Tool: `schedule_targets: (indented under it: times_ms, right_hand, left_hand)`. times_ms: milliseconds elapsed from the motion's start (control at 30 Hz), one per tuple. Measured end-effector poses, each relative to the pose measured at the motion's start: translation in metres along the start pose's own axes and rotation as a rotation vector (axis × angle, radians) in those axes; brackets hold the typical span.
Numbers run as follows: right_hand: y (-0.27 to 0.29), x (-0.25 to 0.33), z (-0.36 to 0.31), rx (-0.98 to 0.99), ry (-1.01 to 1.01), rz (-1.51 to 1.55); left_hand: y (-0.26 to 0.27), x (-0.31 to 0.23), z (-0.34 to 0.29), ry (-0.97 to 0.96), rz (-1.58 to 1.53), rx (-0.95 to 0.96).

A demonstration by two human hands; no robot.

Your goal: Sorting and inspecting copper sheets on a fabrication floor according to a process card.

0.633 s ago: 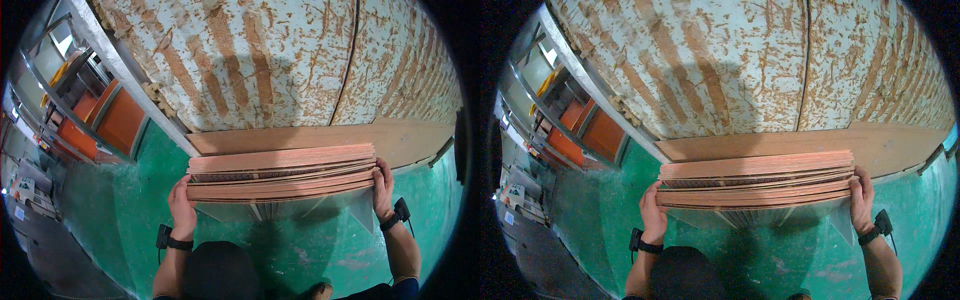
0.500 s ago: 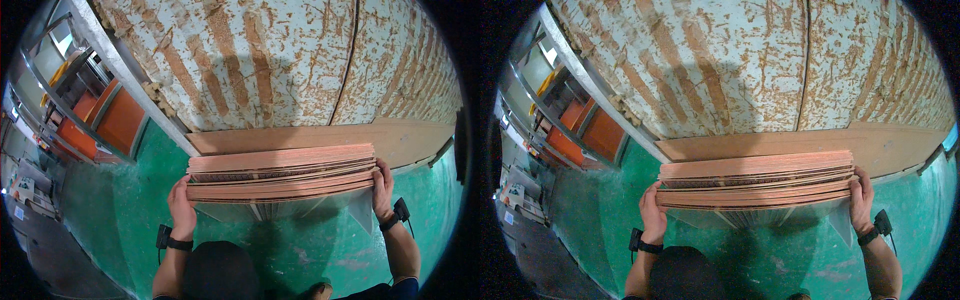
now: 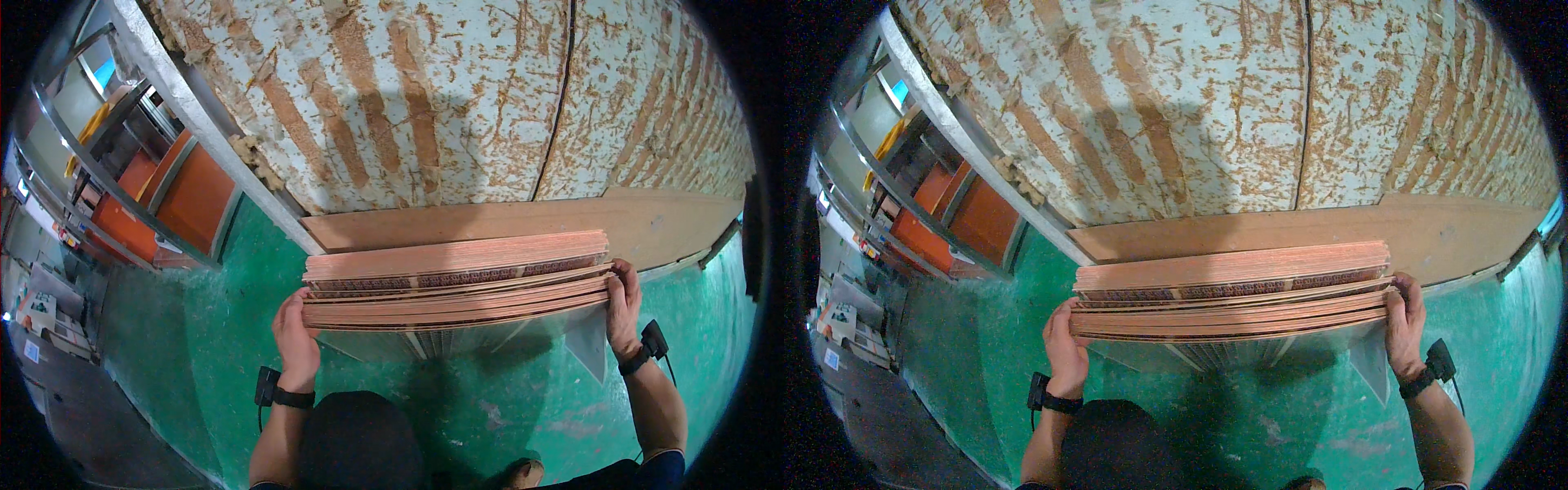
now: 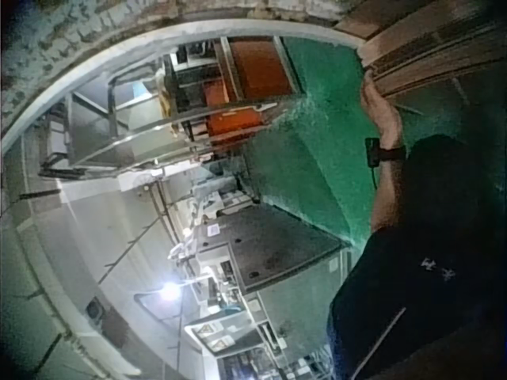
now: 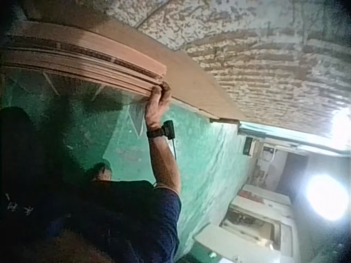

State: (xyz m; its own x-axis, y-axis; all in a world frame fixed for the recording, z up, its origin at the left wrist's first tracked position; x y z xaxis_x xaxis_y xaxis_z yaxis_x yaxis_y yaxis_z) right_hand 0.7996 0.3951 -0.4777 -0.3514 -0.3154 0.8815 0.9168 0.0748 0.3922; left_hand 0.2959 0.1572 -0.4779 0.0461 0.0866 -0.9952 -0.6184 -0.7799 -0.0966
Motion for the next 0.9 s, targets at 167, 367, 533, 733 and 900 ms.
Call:
schedule_targets:
  times_ms: [167, 367, 533, 733, 900]
  right_hand:
    - [0.003, -0.005, 0.000, 0.007, 0.009, 0.000]
    - [0.005, -0.011, -0.001, 0.009, 0.014, -0.009]
    - [0.003, -0.009, 0.000, -0.014, 0.013, -0.073]
    - [0.001, -0.011, 0.004, 0.034, -0.038, -0.030]
    - [0.005, -0.019, 0.009, 0.092, -0.023, -0.050]
  left_hand:
    - [0.008, 0.007, 0.004, -0.050, 0.060, 0.013]
    - [0.015, 0.011, 0.009, -0.033, 0.080, 0.050]
    - [0.007, 0.002, 0.005, -0.062, 0.080, 0.082]
    - [0.003, 0.000, 0.002, -0.010, 0.093, 0.000]
    - [0.006, 0.003, 0.005, 0.020, 0.076, 0.025]
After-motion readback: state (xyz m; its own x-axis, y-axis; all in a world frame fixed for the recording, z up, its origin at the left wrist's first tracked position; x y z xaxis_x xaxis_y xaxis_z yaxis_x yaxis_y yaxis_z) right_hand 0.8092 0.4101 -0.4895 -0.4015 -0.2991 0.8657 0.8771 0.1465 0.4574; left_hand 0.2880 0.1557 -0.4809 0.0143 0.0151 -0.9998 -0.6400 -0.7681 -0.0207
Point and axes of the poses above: each hand's wrist, its own z-axis towards the middle knuckle, its own y-axis out of the back of the hand, x = y × z, the point moved 3 cm from there along z, towards the middle knuckle, and after that the axes turned 8 degrees about x, right-handed, at the moved point
